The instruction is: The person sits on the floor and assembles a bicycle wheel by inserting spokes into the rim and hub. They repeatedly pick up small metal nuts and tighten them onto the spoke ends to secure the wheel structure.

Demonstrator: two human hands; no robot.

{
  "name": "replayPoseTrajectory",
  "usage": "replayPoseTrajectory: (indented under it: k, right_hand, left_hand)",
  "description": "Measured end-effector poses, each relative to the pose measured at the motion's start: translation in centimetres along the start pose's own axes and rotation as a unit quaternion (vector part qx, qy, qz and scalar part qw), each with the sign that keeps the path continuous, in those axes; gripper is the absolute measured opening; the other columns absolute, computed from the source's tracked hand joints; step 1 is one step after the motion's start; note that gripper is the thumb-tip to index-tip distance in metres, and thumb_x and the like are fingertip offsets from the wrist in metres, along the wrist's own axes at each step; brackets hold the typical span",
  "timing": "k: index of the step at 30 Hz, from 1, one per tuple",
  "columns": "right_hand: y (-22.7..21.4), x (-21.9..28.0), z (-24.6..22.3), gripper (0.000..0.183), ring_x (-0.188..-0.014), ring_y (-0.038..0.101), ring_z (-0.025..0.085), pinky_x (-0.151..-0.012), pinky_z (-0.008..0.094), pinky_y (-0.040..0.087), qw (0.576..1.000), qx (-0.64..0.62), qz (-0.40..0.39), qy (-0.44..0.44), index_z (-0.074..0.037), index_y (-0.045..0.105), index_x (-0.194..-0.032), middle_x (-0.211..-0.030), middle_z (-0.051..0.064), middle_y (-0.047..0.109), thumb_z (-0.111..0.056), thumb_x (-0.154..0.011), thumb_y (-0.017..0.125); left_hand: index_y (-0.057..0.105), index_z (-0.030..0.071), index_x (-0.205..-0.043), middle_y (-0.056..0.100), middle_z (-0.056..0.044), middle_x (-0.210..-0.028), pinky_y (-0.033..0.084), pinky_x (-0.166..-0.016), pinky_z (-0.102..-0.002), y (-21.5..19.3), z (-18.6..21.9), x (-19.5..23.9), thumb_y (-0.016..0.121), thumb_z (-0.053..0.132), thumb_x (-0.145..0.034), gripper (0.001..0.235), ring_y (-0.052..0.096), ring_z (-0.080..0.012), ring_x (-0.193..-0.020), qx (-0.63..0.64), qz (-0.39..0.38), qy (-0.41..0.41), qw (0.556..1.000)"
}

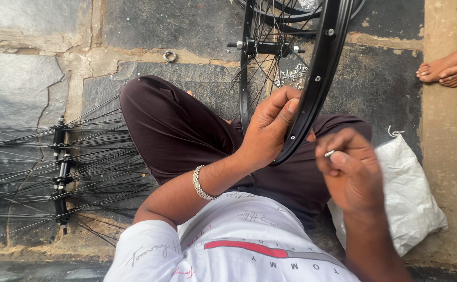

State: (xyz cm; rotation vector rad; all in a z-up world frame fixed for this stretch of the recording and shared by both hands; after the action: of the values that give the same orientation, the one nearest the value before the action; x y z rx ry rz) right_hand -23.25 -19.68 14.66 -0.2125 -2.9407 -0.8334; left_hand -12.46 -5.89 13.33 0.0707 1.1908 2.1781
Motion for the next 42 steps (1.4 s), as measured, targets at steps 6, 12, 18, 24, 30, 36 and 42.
replayPoseTrajectory:
  k: [6,12,18,24,30,36,42]
  right_hand:
    - [5.7,-1.9,-4.3,0.007,-0.072,0.04,0.002,-0.072,0.016,0.037,0.953,0.247,0.032,-0.173,-0.001,0.067,-0.103,-0.093,0.002,0.057,-0.001,-0.099,0.071]
    - [8.3,-1.7,-5.2,0.013,-0.067,0.04,0.001,-0.059,0.016,0.033,0.798,0.523,0.081,-0.289,-0.005,0.071,-0.11,-0.084,-0.005,0.046,-0.006,-0.102,0.082]
    - [8.8,-1.7,-5.1,0.016,-0.068,0.04,0.005,-0.059,0.02,0.03,0.743,0.589,0.072,-0.311,-0.009,0.075,-0.108,-0.081,-0.004,0.045,-0.009,-0.099,0.088]
    - [9.2,-1.9,-5.1,0.016,-0.068,0.042,0.006,-0.059,0.021,0.031,0.735,0.599,0.063,-0.31,-0.009,0.076,-0.108,-0.082,-0.003,0.049,-0.009,-0.099,0.089]
    - [10.2,-1.9,-5.5,0.015,-0.071,0.05,0.009,-0.062,0.024,0.039,0.682,0.65,0.052,-0.331,-0.01,0.076,-0.11,-0.083,0.0,0.054,-0.011,-0.101,0.089]
    - [12.0,-1.3,-6.3,0.012,-0.076,0.056,0.025,-0.067,0.037,0.043,0.51,0.784,0.055,-0.35,-0.012,0.076,-0.105,-0.082,0.006,0.053,-0.015,-0.099,0.086]
    - [11.8,-1.0,-6.6,0.011,-0.081,0.056,0.026,-0.073,0.038,0.044,0.497,0.802,0.024,-0.331,-0.014,0.074,-0.109,-0.086,0.005,0.054,-0.016,-0.103,0.084]
  left_hand:
    - [0.055,0.002,-0.116,0.064,-0.006,-0.093,0.057,-0.078,-0.027,0.0,0.5,0.0,0.047,0.027,-0.117,0.026,0.068,-0.0106,-0.08,-0.015,-0.004,-0.003,1.0]
    - [0.058,0.002,-0.109,0.059,0.0,-0.086,0.044,-0.069,-0.019,-0.1,0.9,0.2,0.048,0.024,-0.119,0.027,0.052,-0.0023,-0.075,-0.074,0.007,0.019,0.997]
    - [0.061,0.003,-0.112,0.056,0.003,-0.09,0.042,-0.079,-0.021,-0.3,1.1,0.2,0.049,0.023,-0.118,0.024,0.048,-0.0014,-0.083,-0.115,0.01,0.036,0.993]
    - [0.063,0.003,-0.114,0.057,0.003,-0.093,0.043,-0.082,-0.022,-0.2,1.4,0.2,0.049,0.023,-0.118,0.024,0.049,-0.0023,-0.086,-0.138,0.013,0.048,0.989]
    - [0.063,0.003,-0.115,0.059,0.002,-0.099,0.046,-0.084,-0.023,-0.3,1.2,0.2,0.049,0.025,-0.116,0.026,0.052,-0.0047,-0.093,-0.125,0.003,0.041,0.991]
    - [0.059,0.003,-0.119,0.056,0.001,-0.103,0.044,-0.088,-0.022,-0.6,0.4,0.1,0.051,0.019,-0.12,0.018,0.049,-0.0048,-0.094,-0.134,0.005,0.023,0.991]
    - [0.051,0.006,-0.139,0.058,-0.002,-0.112,0.048,-0.093,-0.028,-2.4,1.2,-1.2,0.052,0.019,-0.115,0.028,0.054,-0.0073,-0.103,-0.084,-0.163,-0.1,0.978]
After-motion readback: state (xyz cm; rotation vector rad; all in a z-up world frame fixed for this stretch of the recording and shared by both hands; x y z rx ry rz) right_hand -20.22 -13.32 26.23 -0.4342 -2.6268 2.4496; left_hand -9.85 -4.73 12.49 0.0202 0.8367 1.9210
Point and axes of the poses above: each hand's wrist, its own x-axis away from the middle knuckle, its own y-axis out of the palm, z = x × y, the point moved 6 cm from there along -x, towards the middle knuckle
